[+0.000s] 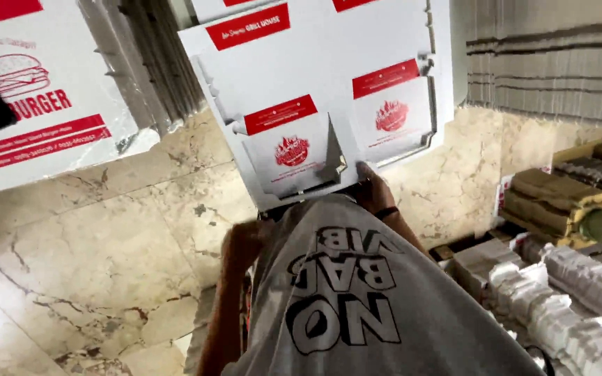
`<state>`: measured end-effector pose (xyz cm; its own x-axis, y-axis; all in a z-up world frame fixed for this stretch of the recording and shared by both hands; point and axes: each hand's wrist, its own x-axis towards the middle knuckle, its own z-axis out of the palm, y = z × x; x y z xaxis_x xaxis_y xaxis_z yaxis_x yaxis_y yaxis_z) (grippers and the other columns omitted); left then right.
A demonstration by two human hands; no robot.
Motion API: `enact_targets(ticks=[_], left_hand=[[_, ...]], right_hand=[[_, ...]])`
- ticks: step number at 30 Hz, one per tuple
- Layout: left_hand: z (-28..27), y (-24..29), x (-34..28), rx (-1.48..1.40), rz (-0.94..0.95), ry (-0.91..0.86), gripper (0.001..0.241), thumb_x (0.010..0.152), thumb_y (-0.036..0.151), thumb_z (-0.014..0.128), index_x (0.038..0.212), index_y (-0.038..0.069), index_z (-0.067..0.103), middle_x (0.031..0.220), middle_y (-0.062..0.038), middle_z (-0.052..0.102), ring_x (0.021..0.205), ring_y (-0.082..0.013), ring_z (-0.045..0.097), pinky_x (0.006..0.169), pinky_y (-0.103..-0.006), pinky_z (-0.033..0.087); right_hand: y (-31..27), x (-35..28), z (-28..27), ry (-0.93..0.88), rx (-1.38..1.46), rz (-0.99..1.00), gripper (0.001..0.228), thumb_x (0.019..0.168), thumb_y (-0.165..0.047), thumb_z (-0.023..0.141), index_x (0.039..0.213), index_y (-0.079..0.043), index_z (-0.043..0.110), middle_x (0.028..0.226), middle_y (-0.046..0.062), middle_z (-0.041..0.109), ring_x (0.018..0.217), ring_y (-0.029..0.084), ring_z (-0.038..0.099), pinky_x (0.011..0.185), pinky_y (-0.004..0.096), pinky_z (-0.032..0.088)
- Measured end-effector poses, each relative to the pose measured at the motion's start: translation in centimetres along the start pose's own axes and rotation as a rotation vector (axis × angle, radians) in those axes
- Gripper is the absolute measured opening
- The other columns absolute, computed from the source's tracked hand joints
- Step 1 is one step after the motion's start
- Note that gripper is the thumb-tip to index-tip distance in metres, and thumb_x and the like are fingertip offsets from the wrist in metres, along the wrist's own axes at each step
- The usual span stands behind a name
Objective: Manually removing perforated waste cardboard from printed burger box templates and stacking the finished flats.
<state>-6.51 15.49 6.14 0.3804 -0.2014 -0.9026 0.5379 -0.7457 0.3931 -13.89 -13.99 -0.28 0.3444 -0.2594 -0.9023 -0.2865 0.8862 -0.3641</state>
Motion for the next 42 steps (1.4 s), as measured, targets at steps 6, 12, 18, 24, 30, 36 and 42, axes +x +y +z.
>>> enact_targets(ticks=[6, 12, 18, 24, 30, 36, 42], left_hand=[[3.2, 10.5, 6.4, 0.085, 0.494, 0.202, 0.045, 0.097, 0.062, 0.06, 0.121, 0.025, 0.07, 0.114, -0.003, 0.076, 0.115, -0.0281, 0.068, 0.103, -0.0464, 0.053], [6.7, 14.2, 7.3, 0.14, 0.349, -0.39, 0.05, 0.098, 0.037, 0.048, 0.134, 0.007, 0.065, 0.131, -0.024, 0.067, 0.129, -0.0427, 0.059, 0.108, -0.0535, 0.045], [7.0, 15.4, 7.6, 0.14, 0.201, -0.356, 0.057, 0.087, 0.039, 0.064, 0.14, 0.019, 0.063, 0.146, -0.02, 0.058, 0.137, -0.0405, 0.053, 0.115, -0.05, 0.04], [9.9, 10.7, 15.0, -0.232, 0.167, -0.446, 0.049, 0.088, 0.028, 0.069, 0.133, 0.01, 0.066, 0.106, -0.03, 0.072, 0.087, -0.0341, 0.075, 0.072, -0.0424, 0.063], [4.2, 16.9, 7.1, 0.072, 0.414, -0.45, 0.061, 0.083, 0.027, 0.058, 0.136, -0.002, 0.062, 0.115, -0.036, 0.069, 0.105, -0.049, 0.069, 0.088, -0.0567, 0.057], [1.6, 22.0, 13.6, 0.571, 0.158, 0.51, 0.085, 0.095, 0.048, 0.07, 0.162, 0.017, 0.028, 0.169, -0.022, 0.016, 0.152, -0.0551, 0.005, 0.107, -0.0852, 0.018], [4.5, 20.6, 20.5, 0.386, -0.007, 0.48, 0.112, 0.089, 0.031, 0.081, 0.166, 0.019, 0.001, 0.167, -0.032, -0.007, 0.137, -0.0741, -0.015, 0.075, -0.0951, 0.03]], right_hand=[[0.5, 3.9, -4.2, -0.052, 0.046, -0.012, 0.026, 0.092, -0.022, 0.074, 0.112, -0.006, 0.07, 0.1, 0.015, 0.071, 0.081, 0.036, 0.074, 0.072, 0.049, 0.069], [-0.7, 2.3, -3.9, -0.05, -0.092, 0.006, 0.03, 0.091, -0.023, 0.075, 0.115, -0.006, 0.069, 0.102, 0.014, 0.071, 0.083, 0.034, 0.075, 0.075, 0.047, 0.067], [-9.4, -2.8, -2.0, -0.013, -1.138, -0.075, 0.036, 0.096, -0.028, 0.068, 0.094, 0.008, 0.074, 0.084, 0.029, 0.074, 0.073, 0.04, 0.075, 0.062, 0.046, 0.062], [-12.5, 2.4, 8.7, 0.006, -1.482, -0.151, 0.07, 0.09, -0.079, 0.06, 0.095, -0.009, 0.07, 0.078, 0.007, 0.06, 0.08, 0.03, 0.06, 0.077, 0.045, 0.053], [-10.6, 7.9, 9.1, -0.335, -0.887, 0.497, 0.1, 0.084, -0.066, 0.077, 0.152, -0.001, 0.041, 0.141, 0.026, 0.057, 0.126, 0.046, 0.058, 0.102, 0.06, 0.049], [-11.4, 4.2, 10.8, -0.363, -0.725, 0.469, 0.065, 0.091, -0.052, 0.068, 0.11, 0.01, 0.066, 0.078, 0.022, 0.071, 0.066, 0.032, 0.073, 0.064, 0.047, 0.061], [-10.2, 5.9, 11.4, -0.263, -0.543, 0.51, 0.059, 0.097, -0.053, 0.066, 0.105, 0.006, 0.066, 0.085, 0.017, 0.071, 0.07, 0.033, 0.069, 0.068, 0.045, 0.059]])
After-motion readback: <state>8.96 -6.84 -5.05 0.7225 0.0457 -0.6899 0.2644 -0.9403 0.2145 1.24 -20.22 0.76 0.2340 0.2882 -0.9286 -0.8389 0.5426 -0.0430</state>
